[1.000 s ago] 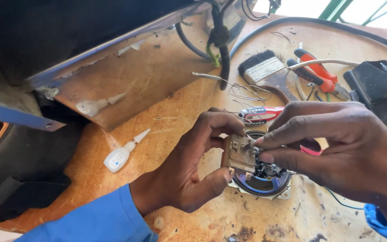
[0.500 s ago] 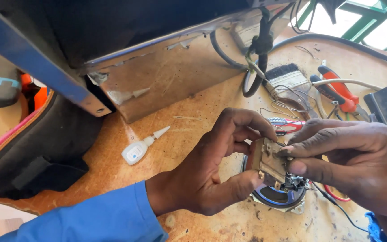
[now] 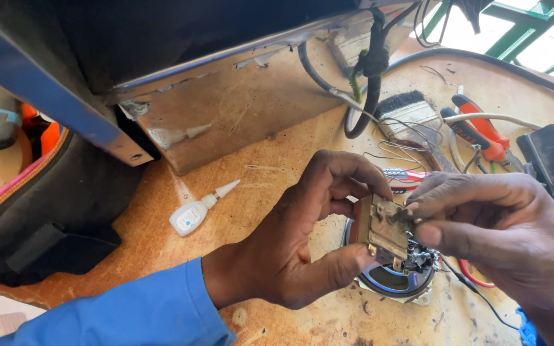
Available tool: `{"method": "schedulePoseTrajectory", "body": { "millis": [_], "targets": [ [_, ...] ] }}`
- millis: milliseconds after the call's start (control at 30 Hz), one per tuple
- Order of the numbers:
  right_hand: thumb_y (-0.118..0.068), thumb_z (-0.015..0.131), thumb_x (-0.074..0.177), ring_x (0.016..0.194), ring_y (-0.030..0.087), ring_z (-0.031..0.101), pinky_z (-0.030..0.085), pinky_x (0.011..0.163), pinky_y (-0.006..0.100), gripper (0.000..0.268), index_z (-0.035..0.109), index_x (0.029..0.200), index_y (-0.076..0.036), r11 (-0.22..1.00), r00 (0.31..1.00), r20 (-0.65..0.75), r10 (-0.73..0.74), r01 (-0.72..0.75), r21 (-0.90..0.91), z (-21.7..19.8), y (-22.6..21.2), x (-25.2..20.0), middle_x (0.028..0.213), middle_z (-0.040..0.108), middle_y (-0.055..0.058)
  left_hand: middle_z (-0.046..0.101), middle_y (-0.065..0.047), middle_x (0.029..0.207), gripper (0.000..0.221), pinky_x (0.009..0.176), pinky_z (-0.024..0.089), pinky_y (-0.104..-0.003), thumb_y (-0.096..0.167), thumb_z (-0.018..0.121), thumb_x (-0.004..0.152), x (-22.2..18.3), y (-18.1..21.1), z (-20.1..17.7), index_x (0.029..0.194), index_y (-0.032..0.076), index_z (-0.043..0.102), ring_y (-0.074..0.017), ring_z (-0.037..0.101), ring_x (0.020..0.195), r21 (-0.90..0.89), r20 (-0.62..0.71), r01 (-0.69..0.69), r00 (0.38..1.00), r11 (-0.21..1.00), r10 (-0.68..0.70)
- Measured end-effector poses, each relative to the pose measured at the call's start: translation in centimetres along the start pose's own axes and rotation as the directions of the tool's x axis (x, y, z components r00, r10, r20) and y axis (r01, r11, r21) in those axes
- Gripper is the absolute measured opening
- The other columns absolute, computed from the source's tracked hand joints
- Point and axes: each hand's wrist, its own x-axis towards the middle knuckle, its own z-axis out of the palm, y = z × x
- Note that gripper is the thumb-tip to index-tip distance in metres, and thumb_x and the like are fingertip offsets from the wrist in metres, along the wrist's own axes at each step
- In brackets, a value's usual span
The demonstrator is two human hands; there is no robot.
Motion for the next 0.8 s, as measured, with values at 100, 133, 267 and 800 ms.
{"method": "schedulePoseTrajectory", "body": {
  "millis": [100, 133, 267, 800],
  "targets": [
    [-0.003, 0.076, 0.077, 0.056, 0.023, 0.052, 0.037, 0.048, 0.031, 0.02, 0.08, 0.091, 0.012, 0.972, 0.992, -0.124, 0.004, -0.033, -0.231, 1.1, -1.7, -0.4, 0.071, 0.07, 0.02, 0.05, -0.008, 0.132, 0.055, 0.104, 0.055, -0.036, 0.045, 0.052, 0.1, 0.1, 0.0, 0.0, 0.135, 0.006, 0.037, -0.0186, 0.058, 0.115, -0.007, 0.004, -0.003, 1.0, 1.0, 0.003],
    [-0.003, 0.076, 0.077, 0.056, 0.023, 0.052, 0.037, 0.048, 0.031, 0.02, 0.08, 0.091, 0.012, 0.972, 0.992, -0.125, 0.004, -0.033, -0.231, 1.3, -1.8, -0.6, 0.071, 0.07, 0.02, 0.05, -0.008, 0.132, 0.055, 0.104, 0.055, -0.036, 0.045, 0.052, 0.1, 0.1, 0.1, 0.1, 0.135, 0.006, 0.037, -0.0186, 0.058, 0.115, -0.008, 0.006, -0.003, 1.0, 1.0, 0.003],
    [-0.001, 0.072, 0.082, 0.064, 0.026, 0.061, 0.043, 0.052, 0.031, 0.018, 0.08, 0.091, 0.012, 0.945, 0.977, -0.209, -0.029, -0.041, -0.323, 3.0, -3.4, -0.7, 0.078, 0.077, 0.023, 0.051, -0.009, 0.13, 0.049, 0.098, 0.053, -0.035, 0.041, 0.054, 0.1, 0.2, 0.3, 0.1, 0.131, 0.007, 0.039, -0.0154, 0.056, 0.097, -0.029, 0.005, 0.015, 1.0, 0.999, -0.015],
    [0.001, 0.075, 0.079, 0.058, 0.021, 0.076, 0.063, 0.053, 0.027, 0.018, 0.075, 0.096, 0.006, 0.864, 0.966, -0.212, -0.146, 0.02, -0.504, 3.0, -2.5, -1.7, 0.078, 0.081, 0.018, 0.05, -0.012, 0.13, 0.051, 0.103, 0.055, -0.038, 0.043, 0.051, 0.102, 0.3, 0.3, -0.2, 0.134, 0.005, 0.038, -0.0223, 0.058, 0.121, 0.043, 0.004, -0.067, 0.998, 0.997, 0.067]
  ]
}}
